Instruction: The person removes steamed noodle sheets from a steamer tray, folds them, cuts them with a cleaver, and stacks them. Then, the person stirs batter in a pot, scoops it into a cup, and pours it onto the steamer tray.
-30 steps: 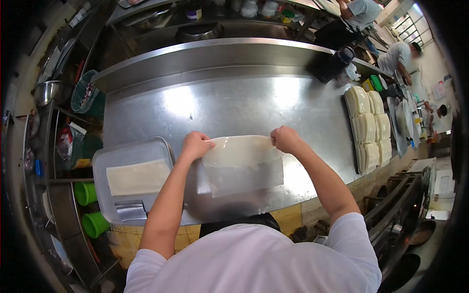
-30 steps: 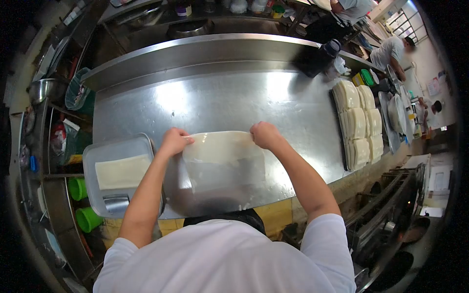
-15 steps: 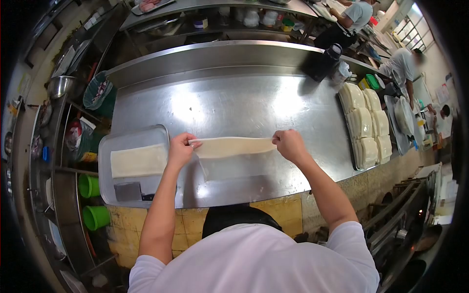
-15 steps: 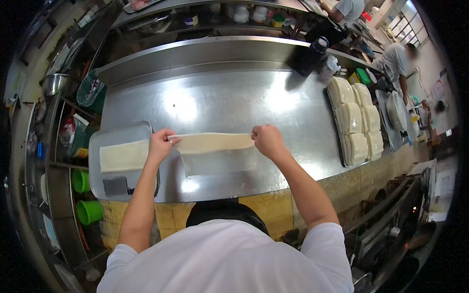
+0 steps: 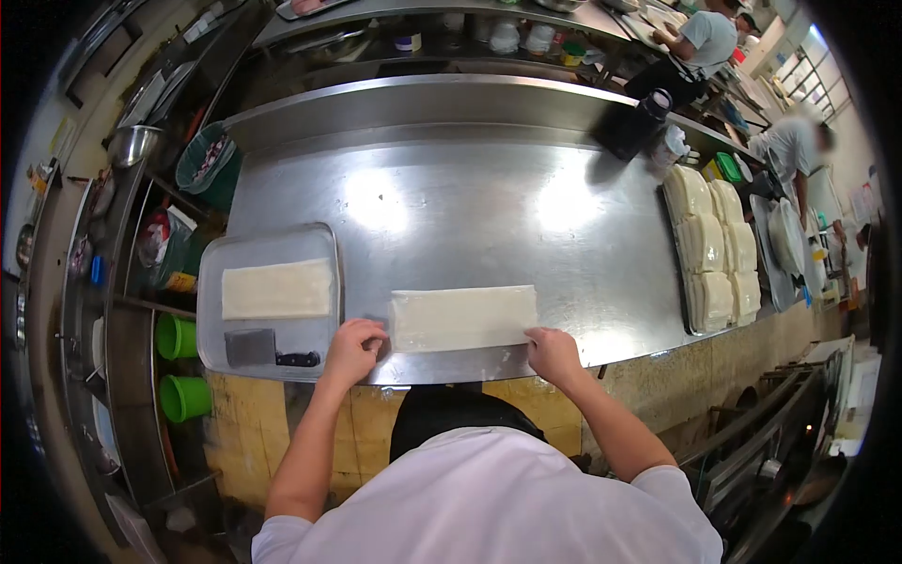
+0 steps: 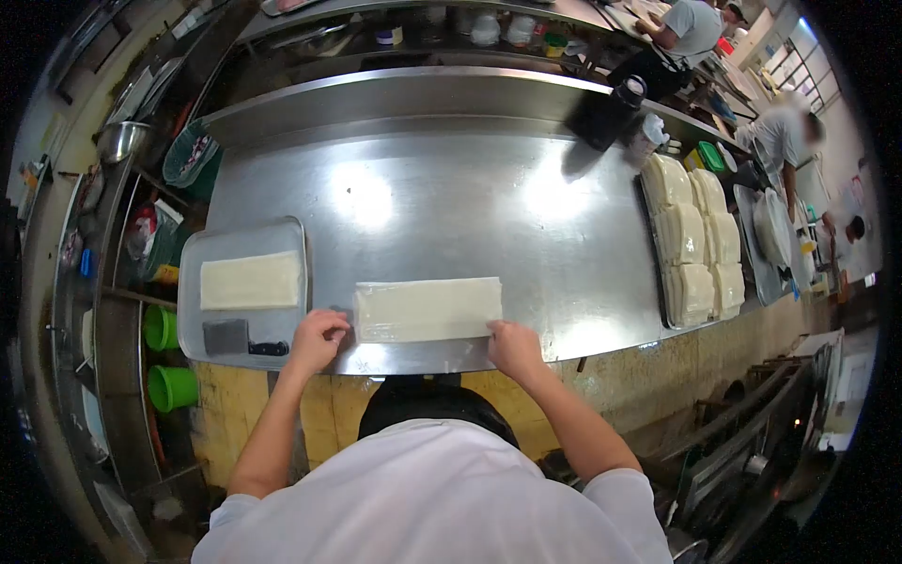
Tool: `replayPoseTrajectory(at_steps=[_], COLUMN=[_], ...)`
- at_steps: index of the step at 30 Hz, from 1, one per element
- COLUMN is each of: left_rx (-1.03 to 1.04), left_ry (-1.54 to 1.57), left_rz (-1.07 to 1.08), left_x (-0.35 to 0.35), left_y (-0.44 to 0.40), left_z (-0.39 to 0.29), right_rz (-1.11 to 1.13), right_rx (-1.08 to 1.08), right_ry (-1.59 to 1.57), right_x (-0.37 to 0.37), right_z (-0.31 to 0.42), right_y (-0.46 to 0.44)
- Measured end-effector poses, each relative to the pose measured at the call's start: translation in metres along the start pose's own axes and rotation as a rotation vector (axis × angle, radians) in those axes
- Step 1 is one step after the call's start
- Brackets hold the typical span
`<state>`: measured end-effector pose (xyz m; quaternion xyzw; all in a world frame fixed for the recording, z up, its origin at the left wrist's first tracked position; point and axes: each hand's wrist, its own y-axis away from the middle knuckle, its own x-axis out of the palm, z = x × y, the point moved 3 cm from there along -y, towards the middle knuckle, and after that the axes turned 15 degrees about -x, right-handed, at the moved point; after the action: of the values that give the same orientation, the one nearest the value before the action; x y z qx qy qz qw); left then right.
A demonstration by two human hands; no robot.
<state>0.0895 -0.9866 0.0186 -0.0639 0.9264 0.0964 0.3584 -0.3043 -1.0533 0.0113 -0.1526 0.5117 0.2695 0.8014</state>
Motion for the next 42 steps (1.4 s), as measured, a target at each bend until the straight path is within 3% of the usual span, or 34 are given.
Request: replayPoseTrajectory(at_steps=[5,11,17,19,21,25,28,31,36,42], left_rx=[-0.16,-0.403,-0.269,-0.196,-0.258,-0.488,-0.444,-0.441,-0.368,-0.069], left_ry=[0.084,0.205,-0.024,-0.124,-0.024,0.205,0.142,-0.12,-0.216,-0.294], left_rz=[-0.205,-0.198,-0.159,-0.131,-0.009,0.097,-0.106,-0.176,-0.294,-0.316], left_x=[-0.006,0.014,0.037,0.043,0.047,0.053,0.066,0.074,0.085,0.049], left_y=[-0.015,-0.042,-0.054,-0.053,-0.055,-0.048,-0.041,-0.037,-0.04,-0.029], left_z=[0.005,0.012,0.007,0.006,0.011,0.005,0.004,-0.016,-0.031,-0.155], right_rz=[-0.111,0.105,0.239,0.191,0.072,-0.067,-0.101,-0.105,-0.201,-0.353], right_rx=[-0.072,-0.21,-0.324,-0.384,-0.446,-0.328,-0.183,-0.057,0.096,0.252], right_ry=[-0.142,-0.141,-0.004,-0.069,-0.158,-0.315,-0.411,-0.455,-0.507,-0.663], right_x=[-0.002,0.062,0.075,0.07,0.066,0.029,0.012,0.004,-0.001,0.011], right_z=[0.051,0.118,0.138,0.132,0.121,0.105,0.085,0.067,0.048,0.013], right_y=[-0.087,-0.192,-0.212,-0.206,-0.194,-0.147,-0.1,-0.05,0.02,0.078])
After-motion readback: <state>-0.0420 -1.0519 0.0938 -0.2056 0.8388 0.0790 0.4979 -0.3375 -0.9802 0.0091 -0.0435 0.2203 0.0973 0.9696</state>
